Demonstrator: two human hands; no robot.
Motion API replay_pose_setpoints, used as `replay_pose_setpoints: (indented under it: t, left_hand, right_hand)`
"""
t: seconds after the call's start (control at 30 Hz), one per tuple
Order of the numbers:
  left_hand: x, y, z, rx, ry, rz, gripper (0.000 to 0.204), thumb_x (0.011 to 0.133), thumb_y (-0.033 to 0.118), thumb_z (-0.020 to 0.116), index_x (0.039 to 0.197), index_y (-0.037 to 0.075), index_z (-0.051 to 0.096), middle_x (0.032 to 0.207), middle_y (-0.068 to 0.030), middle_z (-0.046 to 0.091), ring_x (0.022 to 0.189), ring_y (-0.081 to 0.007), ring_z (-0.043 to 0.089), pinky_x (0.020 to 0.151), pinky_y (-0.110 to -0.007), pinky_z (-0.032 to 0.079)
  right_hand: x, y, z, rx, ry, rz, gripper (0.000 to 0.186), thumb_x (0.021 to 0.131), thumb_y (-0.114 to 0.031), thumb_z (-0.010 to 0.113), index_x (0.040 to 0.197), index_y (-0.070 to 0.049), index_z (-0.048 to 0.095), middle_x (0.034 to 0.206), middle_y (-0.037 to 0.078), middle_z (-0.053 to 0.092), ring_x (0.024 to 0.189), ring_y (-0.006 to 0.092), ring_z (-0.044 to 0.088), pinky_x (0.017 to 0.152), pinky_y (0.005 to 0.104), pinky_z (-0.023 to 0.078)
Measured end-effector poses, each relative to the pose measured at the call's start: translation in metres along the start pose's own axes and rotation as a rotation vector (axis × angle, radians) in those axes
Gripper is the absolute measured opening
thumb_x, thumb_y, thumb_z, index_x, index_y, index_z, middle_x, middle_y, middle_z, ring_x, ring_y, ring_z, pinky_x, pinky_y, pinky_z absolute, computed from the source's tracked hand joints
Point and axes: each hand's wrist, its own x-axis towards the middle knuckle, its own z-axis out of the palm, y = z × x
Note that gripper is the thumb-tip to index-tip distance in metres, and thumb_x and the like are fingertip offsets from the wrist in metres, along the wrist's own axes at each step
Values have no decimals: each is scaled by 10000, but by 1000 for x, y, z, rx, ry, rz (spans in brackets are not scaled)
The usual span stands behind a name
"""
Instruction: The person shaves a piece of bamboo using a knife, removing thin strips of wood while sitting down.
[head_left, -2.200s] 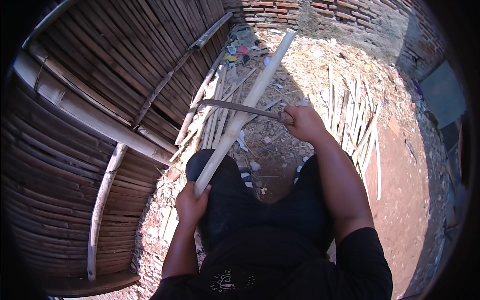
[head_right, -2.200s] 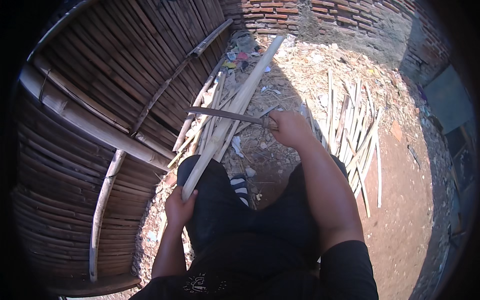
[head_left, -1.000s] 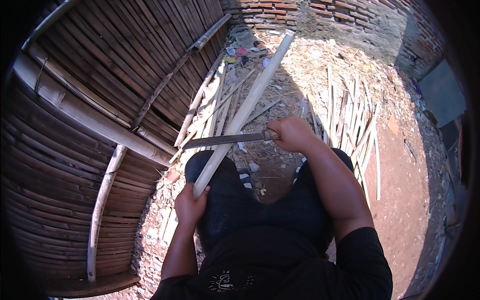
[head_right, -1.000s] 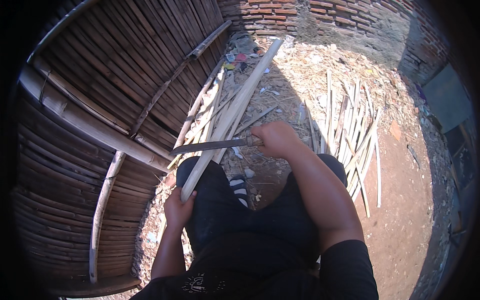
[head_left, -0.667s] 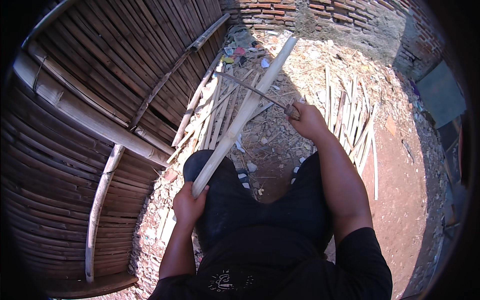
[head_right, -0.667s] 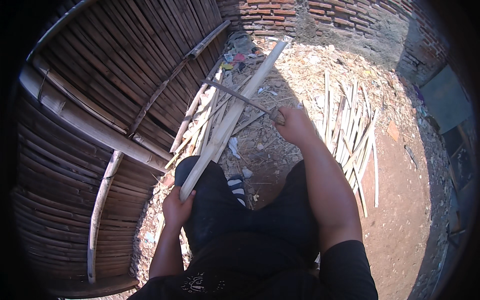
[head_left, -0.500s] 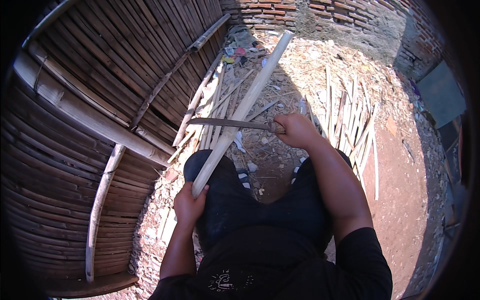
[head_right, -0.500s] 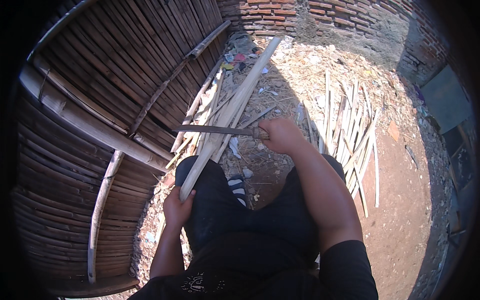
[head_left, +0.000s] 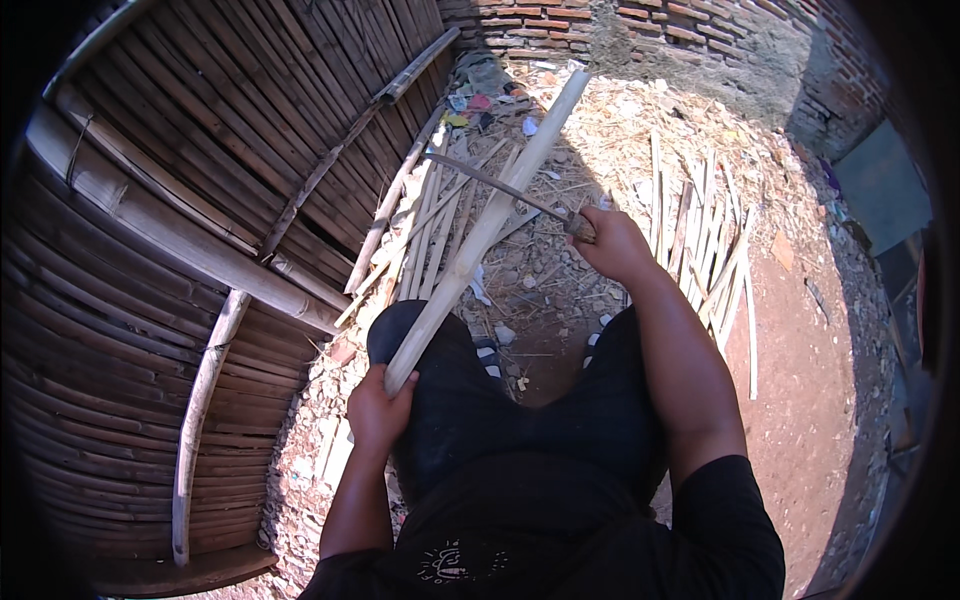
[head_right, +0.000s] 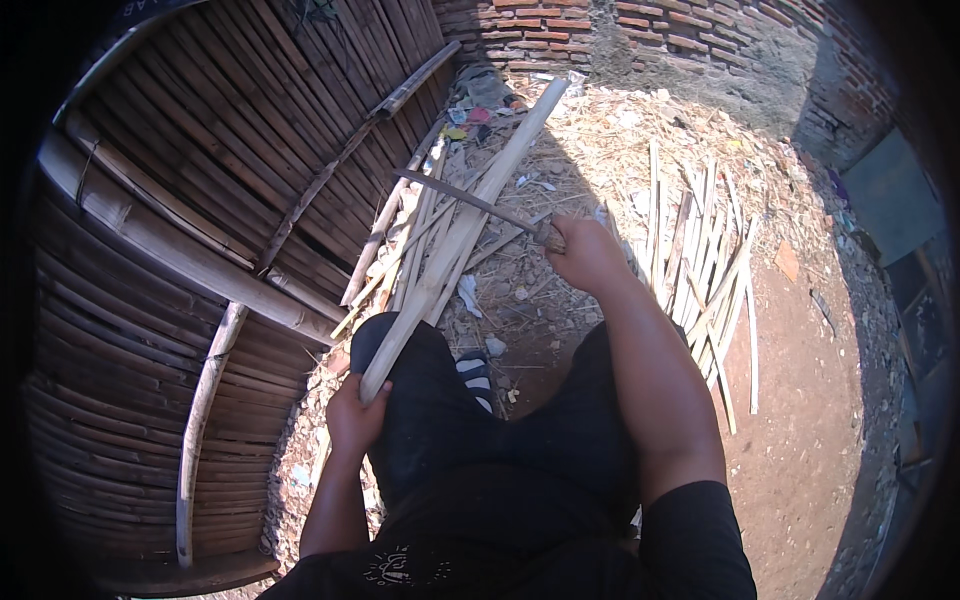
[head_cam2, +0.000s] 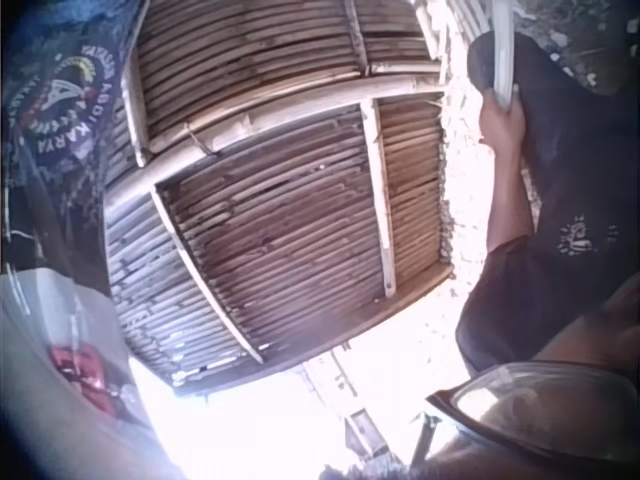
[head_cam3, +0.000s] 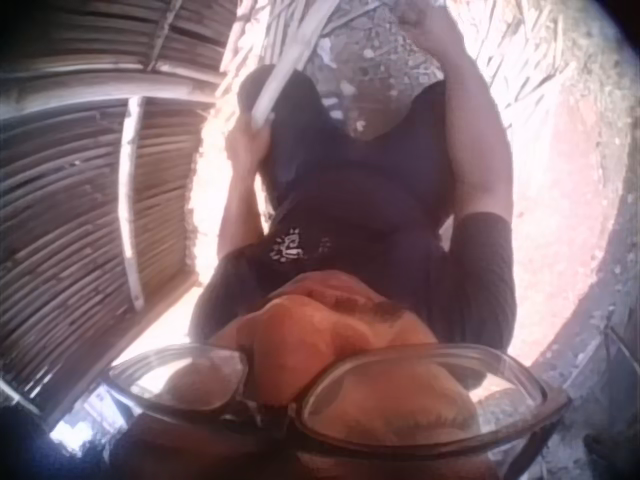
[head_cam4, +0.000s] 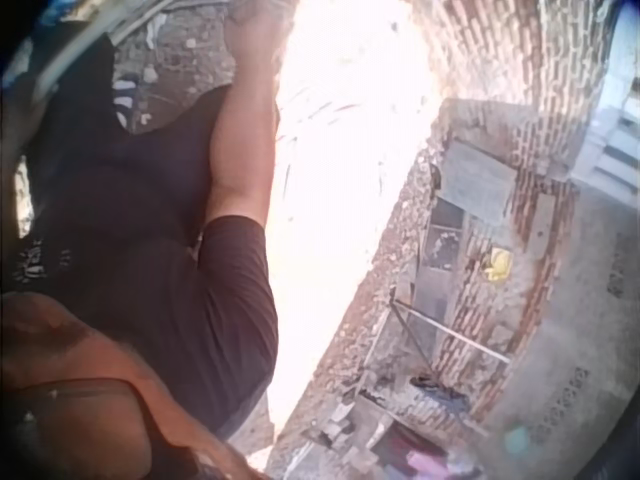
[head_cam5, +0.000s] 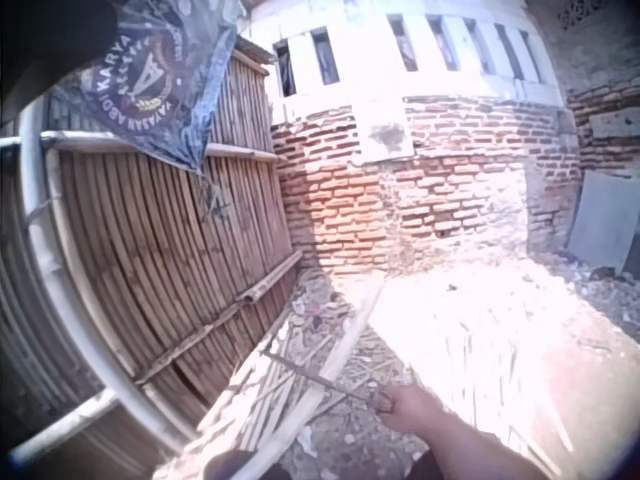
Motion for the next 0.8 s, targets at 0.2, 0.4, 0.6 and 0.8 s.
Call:
replay_pose_setpoints:
  t: [0.2,0.4,0.6,0.8]
  left_hand:
    - [0,-2,0,-10,-10,-23,522,879,470,796,1087,5,682,843,-247,725,817,-444,727,726,-509,562]
    - [0,-4,0,15,-4,-19,501,880,464,796,1070,14,681,836,-242,724,813,-445,724,728,-511,560]
    - [0,5,-4,10,-17,-4,474,892,415,796,1050,-15,677,837,-244,711,789,-423,717,705,-481,549]
    - [-1,-2,1,-14,7,0,501,889,458,788,1075,7,678,805,-238,715,779,-430,724,710,-499,560]
  right_hand:
    - [-7,-29,21,-144,-209,-343,273,846,-246,776,1021,-78,650,876,195,704,876,434,689,781,540,540]
    - [-1,-27,11,-184,-162,-173,315,834,-225,753,1105,-95,659,929,195,721,920,422,696,814,541,547]
    - [5,9,-4,-35,60,172,343,874,-296,774,1103,-55,687,923,233,720,947,437,691,838,515,547]
    - [-2,-7,16,-60,-51,-219,320,865,-257,782,1103,-66,684,922,221,714,887,431,693,801,509,548]
